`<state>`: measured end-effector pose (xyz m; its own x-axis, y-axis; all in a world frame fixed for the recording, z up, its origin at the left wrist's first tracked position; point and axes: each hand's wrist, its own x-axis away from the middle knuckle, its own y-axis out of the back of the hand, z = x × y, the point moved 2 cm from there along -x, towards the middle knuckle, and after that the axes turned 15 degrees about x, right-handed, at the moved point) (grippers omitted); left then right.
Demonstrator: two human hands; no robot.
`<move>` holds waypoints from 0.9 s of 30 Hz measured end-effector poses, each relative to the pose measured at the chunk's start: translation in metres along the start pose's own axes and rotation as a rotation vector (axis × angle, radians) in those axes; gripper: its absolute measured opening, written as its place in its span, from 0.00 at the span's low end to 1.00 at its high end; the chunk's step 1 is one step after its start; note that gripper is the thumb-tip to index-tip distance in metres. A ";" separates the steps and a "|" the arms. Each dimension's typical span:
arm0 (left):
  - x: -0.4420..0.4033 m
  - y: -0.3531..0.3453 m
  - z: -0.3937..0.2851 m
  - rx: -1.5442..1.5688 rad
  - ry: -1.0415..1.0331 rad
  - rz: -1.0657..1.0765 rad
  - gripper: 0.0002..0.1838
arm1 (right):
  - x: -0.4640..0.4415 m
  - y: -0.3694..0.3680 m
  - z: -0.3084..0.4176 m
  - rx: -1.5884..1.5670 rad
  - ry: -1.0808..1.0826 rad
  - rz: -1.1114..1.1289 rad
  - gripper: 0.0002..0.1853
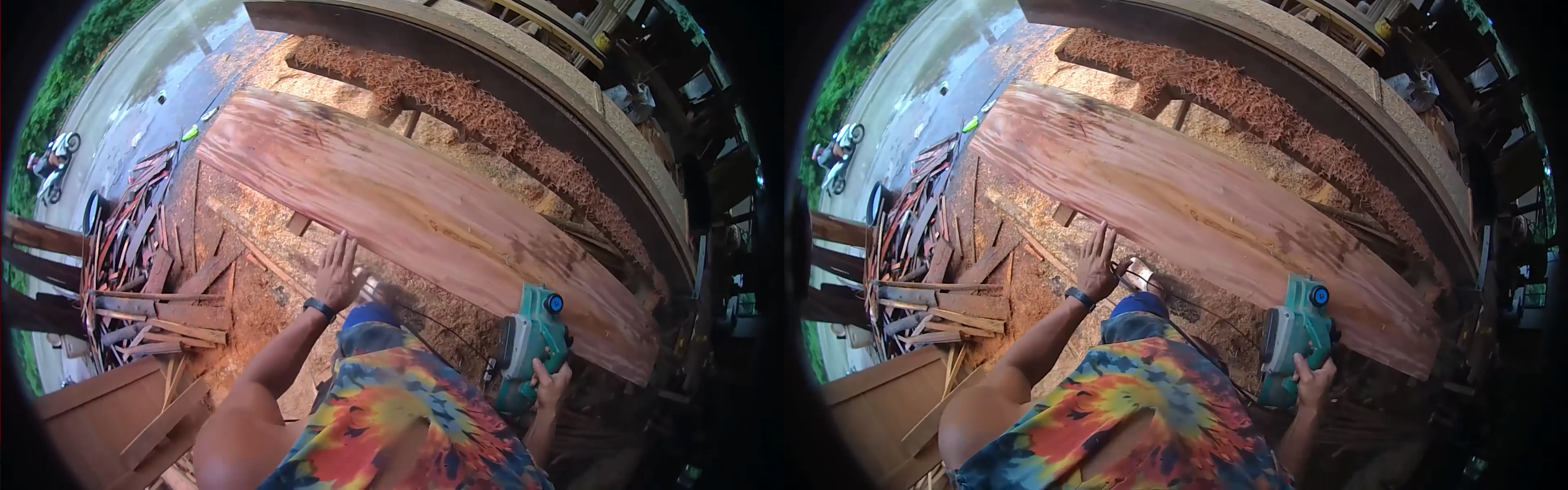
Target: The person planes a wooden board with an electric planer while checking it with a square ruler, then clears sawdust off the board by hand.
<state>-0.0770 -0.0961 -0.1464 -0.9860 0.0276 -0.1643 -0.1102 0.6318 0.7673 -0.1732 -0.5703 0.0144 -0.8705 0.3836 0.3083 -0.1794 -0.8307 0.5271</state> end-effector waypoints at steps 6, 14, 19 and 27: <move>-0.014 -0.107 -0.133 0.044 -0.384 0.261 0.48 | 0.215 0.128 -0.162 -0.241 -0.476 -0.680 0.16; -0.009 -0.252 -0.297 0.129 -0.791 0.478 0.46 | 0.394 0.150 -0.232 -0.516 -0.826 -1.133 0.12; 0.009 -0.315 -0.378 0.159 -0.880 0.636 0.46 | 0.434 0.139 -0.286 -0.709 -0.956 -1.200 0.11; 0.032 -0.409 -0.501 0.191 -0.951 0.666 0.47 | 0.389 0.211 -0.351 -0.850 -0.932 -1.121 0.12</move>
<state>-0.1258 -0.7423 -0.1548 -0.3428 0.9121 -0.2247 0.4914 0.3780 0.7846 -0.7104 -0.7384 -0.0326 0.3397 0.7262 0.5977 -0.9266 0.1494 0.3452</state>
